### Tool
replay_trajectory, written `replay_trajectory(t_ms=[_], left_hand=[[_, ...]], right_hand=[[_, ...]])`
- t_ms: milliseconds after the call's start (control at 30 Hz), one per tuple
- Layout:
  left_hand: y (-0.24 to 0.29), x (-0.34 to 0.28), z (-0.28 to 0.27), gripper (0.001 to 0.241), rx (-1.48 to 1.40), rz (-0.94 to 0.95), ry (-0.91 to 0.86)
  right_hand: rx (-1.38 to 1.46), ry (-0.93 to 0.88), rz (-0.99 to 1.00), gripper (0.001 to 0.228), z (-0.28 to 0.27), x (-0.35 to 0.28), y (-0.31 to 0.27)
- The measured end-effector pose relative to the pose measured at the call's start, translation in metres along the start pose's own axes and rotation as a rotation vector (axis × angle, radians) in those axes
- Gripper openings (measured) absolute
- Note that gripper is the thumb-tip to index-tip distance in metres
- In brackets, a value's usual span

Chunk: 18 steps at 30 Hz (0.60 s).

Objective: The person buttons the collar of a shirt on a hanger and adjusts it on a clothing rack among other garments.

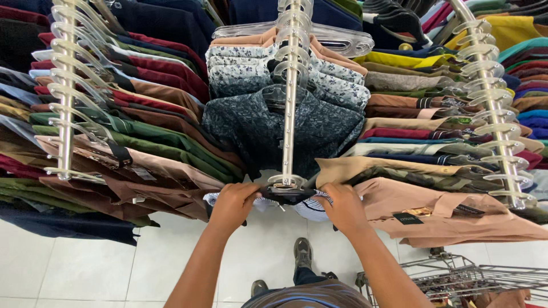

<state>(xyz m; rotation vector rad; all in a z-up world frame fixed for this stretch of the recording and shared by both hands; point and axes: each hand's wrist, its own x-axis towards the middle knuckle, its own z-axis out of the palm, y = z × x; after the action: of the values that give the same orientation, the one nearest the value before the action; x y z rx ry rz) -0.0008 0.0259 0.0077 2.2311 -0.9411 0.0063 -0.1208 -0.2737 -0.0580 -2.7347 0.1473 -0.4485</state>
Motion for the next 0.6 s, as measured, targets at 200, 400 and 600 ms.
replay_trajectory(t_ms=[200,400,600], left_hand=[[-0.070,-0.043,-0.004,0.009,0.106,-0.395,-0.165],[-0.064,-0.058,-0.025,0.022,-0.071,-0.560,-0.192],[-0.084,-0.076,-0.008,0.042,-0.152,-0.646,-0.183]], right_hand=[[-0.023,-0.460,0.334,0.020,-0.050,0.003,0.012],[0.191,-0.461,0.442,0.022,-0.052,-0.008,0.022],[0.298,-0.332,0.709,0.034,-0.019,-0.046,0.069]])
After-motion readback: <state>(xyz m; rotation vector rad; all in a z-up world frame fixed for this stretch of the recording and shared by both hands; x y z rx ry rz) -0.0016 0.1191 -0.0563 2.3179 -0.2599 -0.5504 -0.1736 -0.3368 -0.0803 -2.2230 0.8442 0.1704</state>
